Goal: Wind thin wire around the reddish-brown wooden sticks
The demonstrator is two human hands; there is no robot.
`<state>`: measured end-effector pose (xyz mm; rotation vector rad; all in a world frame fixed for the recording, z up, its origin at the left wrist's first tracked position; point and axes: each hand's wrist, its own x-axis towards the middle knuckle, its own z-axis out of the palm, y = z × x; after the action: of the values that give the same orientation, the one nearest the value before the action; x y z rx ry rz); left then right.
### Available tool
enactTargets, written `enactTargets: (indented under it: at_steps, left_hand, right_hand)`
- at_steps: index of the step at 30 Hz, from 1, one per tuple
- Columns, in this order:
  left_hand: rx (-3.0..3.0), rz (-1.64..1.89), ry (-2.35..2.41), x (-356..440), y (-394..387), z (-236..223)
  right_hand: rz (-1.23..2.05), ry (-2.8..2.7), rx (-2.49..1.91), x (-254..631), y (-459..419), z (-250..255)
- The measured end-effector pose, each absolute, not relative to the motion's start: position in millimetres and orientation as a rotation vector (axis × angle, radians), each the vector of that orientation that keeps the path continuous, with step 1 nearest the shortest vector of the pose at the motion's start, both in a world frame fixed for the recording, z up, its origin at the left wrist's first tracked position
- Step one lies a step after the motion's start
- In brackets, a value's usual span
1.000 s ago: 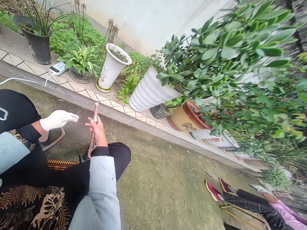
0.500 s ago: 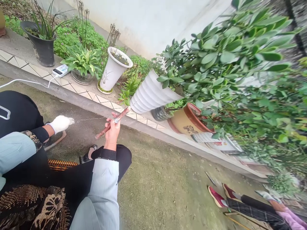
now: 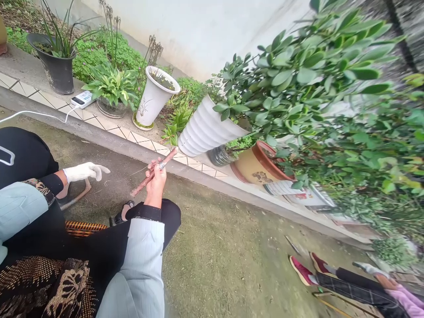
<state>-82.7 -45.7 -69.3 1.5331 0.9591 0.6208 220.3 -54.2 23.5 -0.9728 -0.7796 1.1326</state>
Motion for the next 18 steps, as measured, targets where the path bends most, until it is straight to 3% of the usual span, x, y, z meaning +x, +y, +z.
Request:
enactTargets:
  at_steps: [4, 11, 18]
  left_hand:
    - [1.327, 0.992, 1.095, -81, -40, -43]
    - [1.296, 0.666, 0.626, -23, -57, 10]
    - [1.543, 0.701, 0.866, -48, -23, 2]
  right_hand:
    - [1.276, -0.824, -0.981, 204, -55, 20]
    - [1.742, -1.106, -0.833, 158, -60, 12]
    - [1.865, -1.070, -0.838, 170, -51, 31]
